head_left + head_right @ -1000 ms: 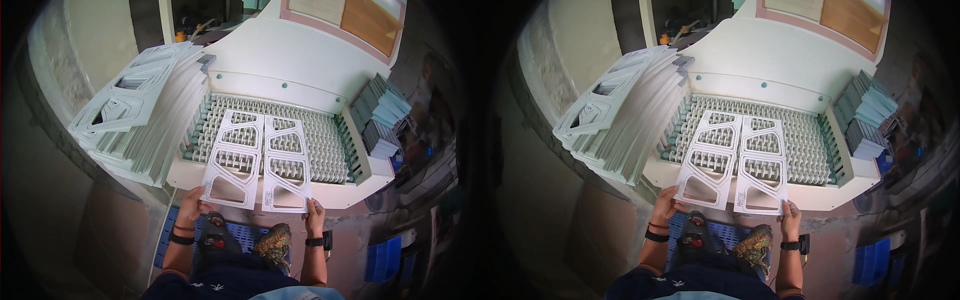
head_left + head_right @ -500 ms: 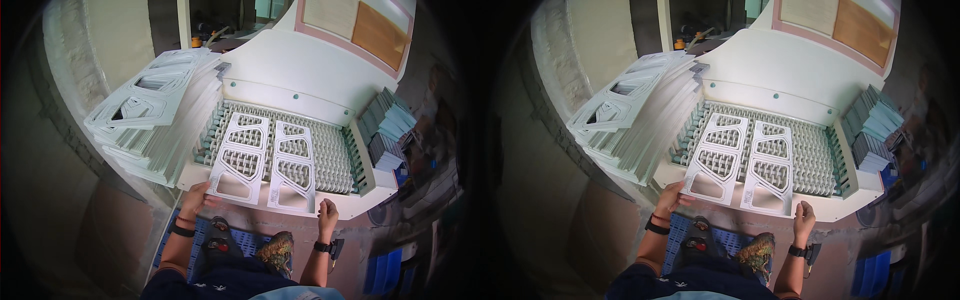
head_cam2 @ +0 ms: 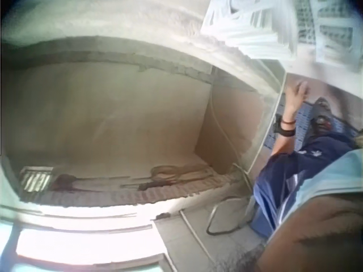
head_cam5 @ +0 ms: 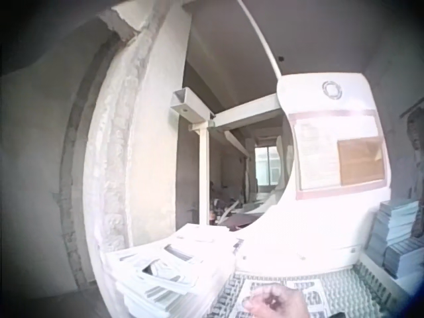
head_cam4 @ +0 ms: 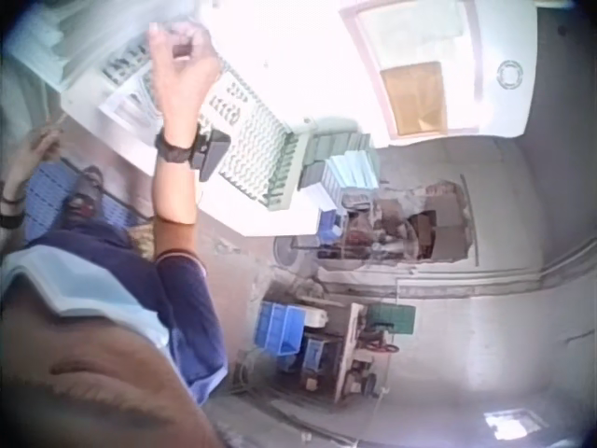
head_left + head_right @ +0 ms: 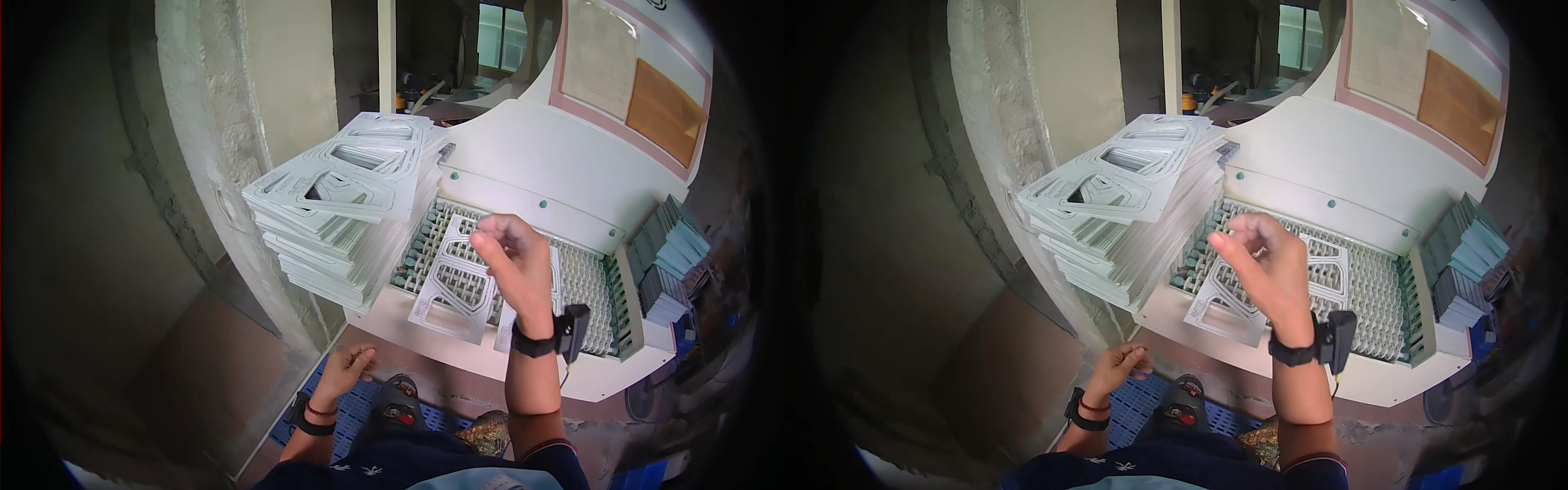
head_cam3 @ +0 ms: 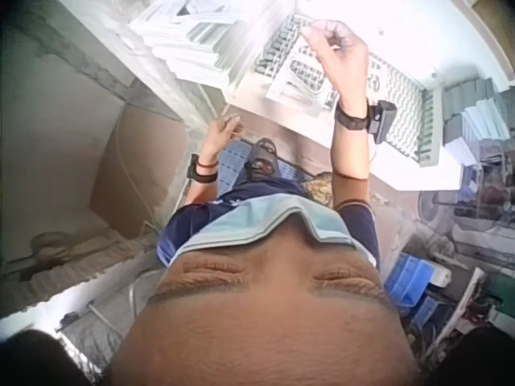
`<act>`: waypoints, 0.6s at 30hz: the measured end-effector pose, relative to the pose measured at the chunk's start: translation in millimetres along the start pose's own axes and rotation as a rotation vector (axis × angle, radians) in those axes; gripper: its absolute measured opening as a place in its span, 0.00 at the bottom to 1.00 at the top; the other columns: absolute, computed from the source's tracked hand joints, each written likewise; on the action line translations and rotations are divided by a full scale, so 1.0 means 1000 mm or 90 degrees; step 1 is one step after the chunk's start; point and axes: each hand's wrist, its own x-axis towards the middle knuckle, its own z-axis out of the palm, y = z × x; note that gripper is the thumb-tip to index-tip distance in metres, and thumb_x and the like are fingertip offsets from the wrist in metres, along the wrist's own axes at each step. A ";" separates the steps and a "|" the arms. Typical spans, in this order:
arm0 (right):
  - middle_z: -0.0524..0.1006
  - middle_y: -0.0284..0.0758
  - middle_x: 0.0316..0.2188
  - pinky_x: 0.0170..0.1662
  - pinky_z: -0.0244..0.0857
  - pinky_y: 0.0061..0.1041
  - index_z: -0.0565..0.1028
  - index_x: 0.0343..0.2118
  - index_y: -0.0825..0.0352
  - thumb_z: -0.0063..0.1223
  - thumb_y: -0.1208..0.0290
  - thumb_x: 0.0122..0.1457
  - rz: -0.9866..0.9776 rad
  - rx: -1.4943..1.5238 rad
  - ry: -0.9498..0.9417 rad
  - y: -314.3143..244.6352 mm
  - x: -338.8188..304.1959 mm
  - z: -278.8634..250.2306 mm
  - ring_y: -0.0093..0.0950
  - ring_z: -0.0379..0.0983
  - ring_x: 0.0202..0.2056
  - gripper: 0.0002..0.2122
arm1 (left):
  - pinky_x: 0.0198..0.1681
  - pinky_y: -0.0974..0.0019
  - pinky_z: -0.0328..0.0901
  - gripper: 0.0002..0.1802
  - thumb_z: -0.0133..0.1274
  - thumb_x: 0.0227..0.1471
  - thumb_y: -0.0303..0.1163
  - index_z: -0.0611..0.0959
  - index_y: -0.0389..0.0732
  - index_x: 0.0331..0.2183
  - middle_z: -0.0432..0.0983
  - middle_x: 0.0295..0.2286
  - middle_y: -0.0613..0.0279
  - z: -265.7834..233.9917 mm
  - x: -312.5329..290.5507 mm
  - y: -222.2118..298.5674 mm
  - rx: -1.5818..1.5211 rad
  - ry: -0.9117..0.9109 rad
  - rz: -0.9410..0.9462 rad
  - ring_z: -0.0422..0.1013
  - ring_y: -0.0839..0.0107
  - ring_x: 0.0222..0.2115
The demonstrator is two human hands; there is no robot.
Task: Picking up white frame-like components and mesh mats and placing them onto a specialized conveyor machine.
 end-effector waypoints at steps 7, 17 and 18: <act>0.70 0.33 0.12 0.13 0.59 0.17 0.73 0.18 0.75 0.58 0.54 0.48 0.205 -0.013 -0.194 0.004 0.069 0.061 0.20 0.64 0.11 0.22 | 0.28 0.71 0.71 0.16 0.42 0.57 0.33 0.72 0.30 0.42 0.76 0.30 0.52 -0.008 -0.038 -0.013 -0.112 -0.038 -0.065 0.75 0.67 0.28; 0.67 0.32 0.10 0.09 0.49 0.17 0.71 0.16 0.72 0.52 0.67 0.52 0.246 0.088 -0.173 0.012 0.080 0.033 0.17 0.60 0.08 0.14 | 0.29 0.72 0.70 0.17 0.46 0.55 0.36 0.73 0.32 0.42 0.76 0.30 0.54 0.003 -0.025 -0.019 -0.110 -0.079 -0.085 0.74 0.70 0.29; 0.67 0.32 0.10 0.09 0.49 0.17 0.71 0.16 0.72 0.52 0.67 0.52 0.270 0.094 -0.153 0.009 0.078 0.031 0.17 0.60 0.09 0.14 | 0.29 0.72 0.70 0.17 0.46 0.55 0.36 0.73 0.32 0.42 0.76 0.30 0.54 0.007 -0.024 -0.019 -0.109 -0.080 -0.085 0.74 0.70 0.29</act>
